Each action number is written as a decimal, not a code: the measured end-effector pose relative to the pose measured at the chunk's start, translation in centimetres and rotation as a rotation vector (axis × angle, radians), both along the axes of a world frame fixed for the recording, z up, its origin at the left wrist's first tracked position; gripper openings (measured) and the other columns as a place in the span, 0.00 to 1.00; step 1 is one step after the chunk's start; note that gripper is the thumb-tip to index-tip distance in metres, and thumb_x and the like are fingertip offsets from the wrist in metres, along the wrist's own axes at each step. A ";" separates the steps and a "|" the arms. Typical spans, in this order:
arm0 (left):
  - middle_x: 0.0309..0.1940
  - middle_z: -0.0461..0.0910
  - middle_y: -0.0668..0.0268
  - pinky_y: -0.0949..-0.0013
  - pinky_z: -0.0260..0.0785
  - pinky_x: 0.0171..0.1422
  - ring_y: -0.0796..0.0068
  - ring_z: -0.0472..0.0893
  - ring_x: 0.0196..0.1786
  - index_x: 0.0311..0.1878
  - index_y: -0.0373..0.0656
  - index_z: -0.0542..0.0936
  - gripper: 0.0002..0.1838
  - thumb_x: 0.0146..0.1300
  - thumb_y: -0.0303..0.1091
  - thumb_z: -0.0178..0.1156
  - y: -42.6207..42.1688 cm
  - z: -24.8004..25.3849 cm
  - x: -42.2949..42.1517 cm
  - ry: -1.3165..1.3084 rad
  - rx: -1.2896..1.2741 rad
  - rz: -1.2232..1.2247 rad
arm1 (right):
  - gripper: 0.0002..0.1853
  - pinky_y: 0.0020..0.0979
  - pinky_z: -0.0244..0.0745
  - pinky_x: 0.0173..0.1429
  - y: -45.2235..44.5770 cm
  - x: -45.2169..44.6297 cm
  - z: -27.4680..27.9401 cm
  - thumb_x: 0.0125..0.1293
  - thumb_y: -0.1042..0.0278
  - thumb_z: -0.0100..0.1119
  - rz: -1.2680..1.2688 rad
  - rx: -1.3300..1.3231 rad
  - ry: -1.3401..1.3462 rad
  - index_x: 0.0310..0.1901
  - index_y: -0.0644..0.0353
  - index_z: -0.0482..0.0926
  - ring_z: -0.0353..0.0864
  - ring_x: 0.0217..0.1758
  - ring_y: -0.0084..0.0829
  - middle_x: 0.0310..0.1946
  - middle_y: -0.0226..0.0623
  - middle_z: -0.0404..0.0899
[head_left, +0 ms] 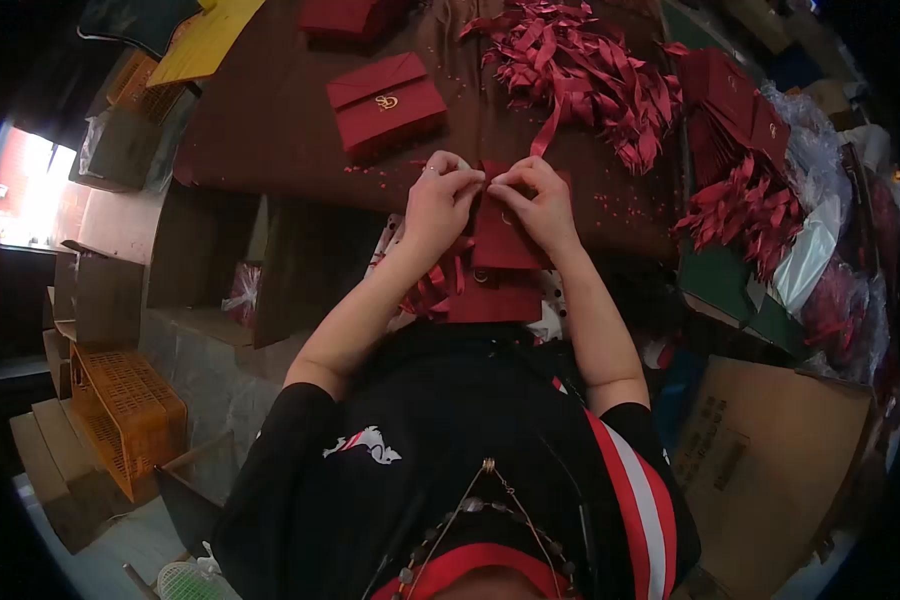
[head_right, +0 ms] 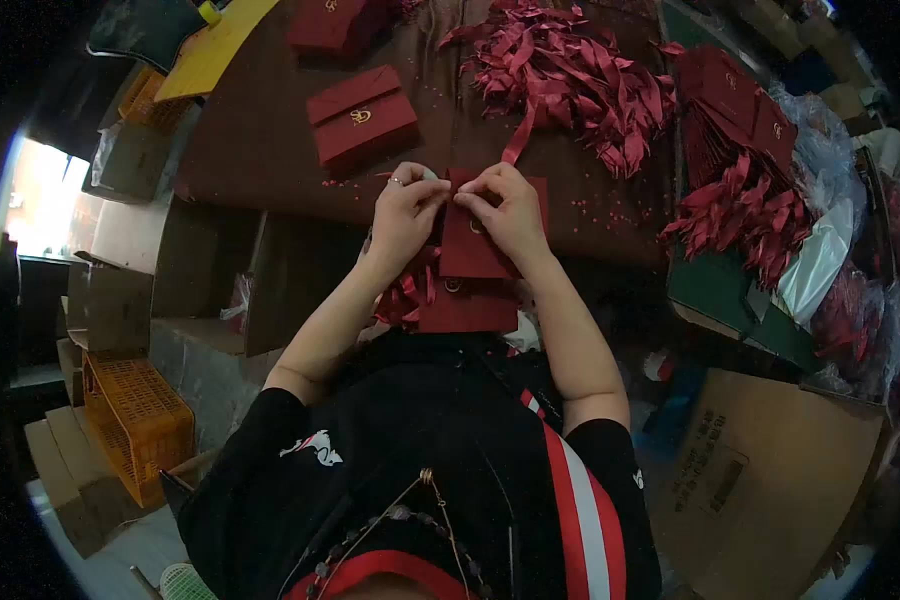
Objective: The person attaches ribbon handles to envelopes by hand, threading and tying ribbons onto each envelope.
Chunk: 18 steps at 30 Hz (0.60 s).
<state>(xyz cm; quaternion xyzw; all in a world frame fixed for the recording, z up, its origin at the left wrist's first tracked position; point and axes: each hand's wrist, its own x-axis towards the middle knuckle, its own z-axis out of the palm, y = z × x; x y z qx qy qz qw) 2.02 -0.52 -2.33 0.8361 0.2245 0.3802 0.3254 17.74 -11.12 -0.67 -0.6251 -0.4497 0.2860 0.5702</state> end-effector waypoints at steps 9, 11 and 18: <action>0.46 0.79 0.62 0.51 0.76 0.46 0.51 0.83 0.45 0.42 0.45 0.84 0.03 0.68 0.29 0.62 5.3 3.0 -3.3 0.232 0.197 0.323 | 0.14 0.32 0.78 0.43 -0.1 1.3 -1.4 0.59 0.68 0.77 -0.202 0.088 -0.446 0.44 0.60 0.84 0.81 0.36 0.29 0.37 0.33 0.78; 0.47 0.79 0.61 0.51 0.76 0.46 0.51 0.83 0.45 0.42 0.45 0.84 0.04 0.67 0.28 0.62 5.2 3.2 -4.4 0.250 0.206 0.384 | 0.14 0.34 0.78 0.44 -0.1 1.3 -1.7 0.58 0.67 0.77 -0.186 0.092 -0.391 0.43 0.60 0.84 0.80 0.37 0.32 0.37 0.34 0.78; 0.61 0.77 0.57 0.51 0.71 0.68 0.49 0.75 0.65 0.61 0.44 0.81 0.22 0.63 0.30 0.68 -1.1 4.2 -2.5 0.169 0.439 -0.009 | 0.13 0.31 0.77 0.41 0.8 2.1 -0.8 0.62 0.67 0.75 -0.224 0.057 -0.326 0.44 0.61 0.84 0.80 0.34 0.29 0.36 0.35 0.79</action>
